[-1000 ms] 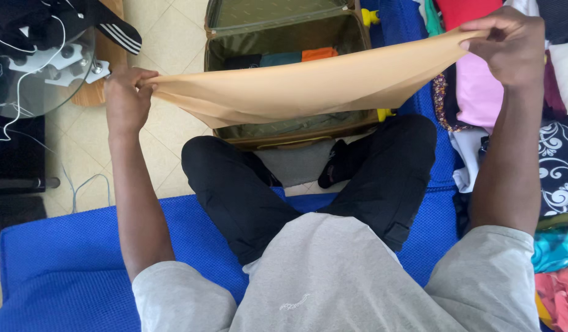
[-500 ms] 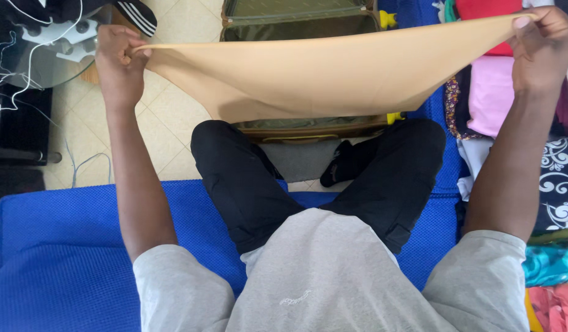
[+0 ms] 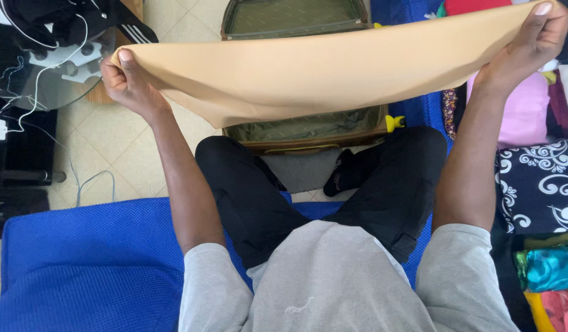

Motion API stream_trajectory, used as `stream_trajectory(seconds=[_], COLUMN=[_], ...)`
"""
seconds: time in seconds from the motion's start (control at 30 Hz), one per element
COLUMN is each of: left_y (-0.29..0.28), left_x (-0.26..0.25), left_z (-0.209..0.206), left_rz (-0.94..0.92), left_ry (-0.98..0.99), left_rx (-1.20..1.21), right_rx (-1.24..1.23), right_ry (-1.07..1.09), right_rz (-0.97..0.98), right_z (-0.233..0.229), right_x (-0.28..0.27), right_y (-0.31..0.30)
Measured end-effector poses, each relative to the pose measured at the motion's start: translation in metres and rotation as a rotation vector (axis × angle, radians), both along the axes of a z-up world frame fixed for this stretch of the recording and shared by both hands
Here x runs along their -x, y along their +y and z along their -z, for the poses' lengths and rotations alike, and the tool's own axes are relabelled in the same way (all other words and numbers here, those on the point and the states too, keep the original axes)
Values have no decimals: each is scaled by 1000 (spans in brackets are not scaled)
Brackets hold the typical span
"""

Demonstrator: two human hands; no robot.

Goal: The person folds several pieces of clothing, including a beige cloth, a black and white patterned cloth, a red cloth, and a white and maroon cloth, then places them into an open suitcase.

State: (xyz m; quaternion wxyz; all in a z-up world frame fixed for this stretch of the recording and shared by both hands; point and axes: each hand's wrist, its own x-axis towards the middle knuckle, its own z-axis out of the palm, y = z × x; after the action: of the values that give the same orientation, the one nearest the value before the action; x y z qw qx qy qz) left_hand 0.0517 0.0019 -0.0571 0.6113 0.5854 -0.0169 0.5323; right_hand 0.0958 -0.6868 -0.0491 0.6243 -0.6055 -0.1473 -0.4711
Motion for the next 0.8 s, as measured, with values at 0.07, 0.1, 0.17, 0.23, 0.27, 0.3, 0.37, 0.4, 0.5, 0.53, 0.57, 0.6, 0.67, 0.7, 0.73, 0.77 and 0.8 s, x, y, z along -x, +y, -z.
stream_trajectory(seconds=[0.07, 0.1, 0.17, 0.23, 0.27, 0.3, 0.37, 0.4, 0.5, 0.53, 0.57, 0.6, 0.67, 0.7, 0.73, 0.77, 0.8], left_y=[-4, -4, -6, -7, -6, -5, -4, -4, -2, -2, -1, 0, 1, 1, 1, 2, 0], left_x=[-6, -9, -14, -17, -18, -19, -23, -27, -35, -36, -36, -36, -36, -35, -35, -35, -35], left_z=[3, 4, 6, 11, 15, 19, 30, 36, 56, 63, 69, 74, 79, 81, 81, 79, 77], left_rz=[-123, -185, -237, -246, -229, -213, -199, -192, -112, -47, 18, 84, 176, 220, 231, 241, 250], left_ry=[49, 72, 58, 43, 36, 30, 61, 78, 147, 201, 251, 301, 370, 406, 427, 449, 472], left_rx=[30, 45, -1, 5, 34, 63, 76, 82, 154, 133, 113, 92, -11, -59, -58, -57, -55], right_rx=[59, 88, 41, 29, 40, 51, 58, 61, 7, 5, 3, 2, 52, 81, 45, 8, -29], right_ry=[-8, -13, -3, 17, 32, 49, 53, 56, 67, 76, 83, 89, 75, 70, 90, 112, 135], right_rz=[89, 133, 101, 117, 149, 179, 186, 189, 177, 188, 198, 209, 244, 258, 259, 257, 253], right_z=[0, -1, 0, 1, 3, 5, 10, 13, 23, 26, 28, 30, 34, 35, 35, 38, 40], right_x=[0, -1, -1, -2, -2, -4, -8, -12, -23, -25, -27, -28, -28, -29, -29, -27, -24], right_y=[2, 4, 5, 5, 5, 5, 4, 3, 1, 0, -1, -3, -7, -10, -14, -16, -19])
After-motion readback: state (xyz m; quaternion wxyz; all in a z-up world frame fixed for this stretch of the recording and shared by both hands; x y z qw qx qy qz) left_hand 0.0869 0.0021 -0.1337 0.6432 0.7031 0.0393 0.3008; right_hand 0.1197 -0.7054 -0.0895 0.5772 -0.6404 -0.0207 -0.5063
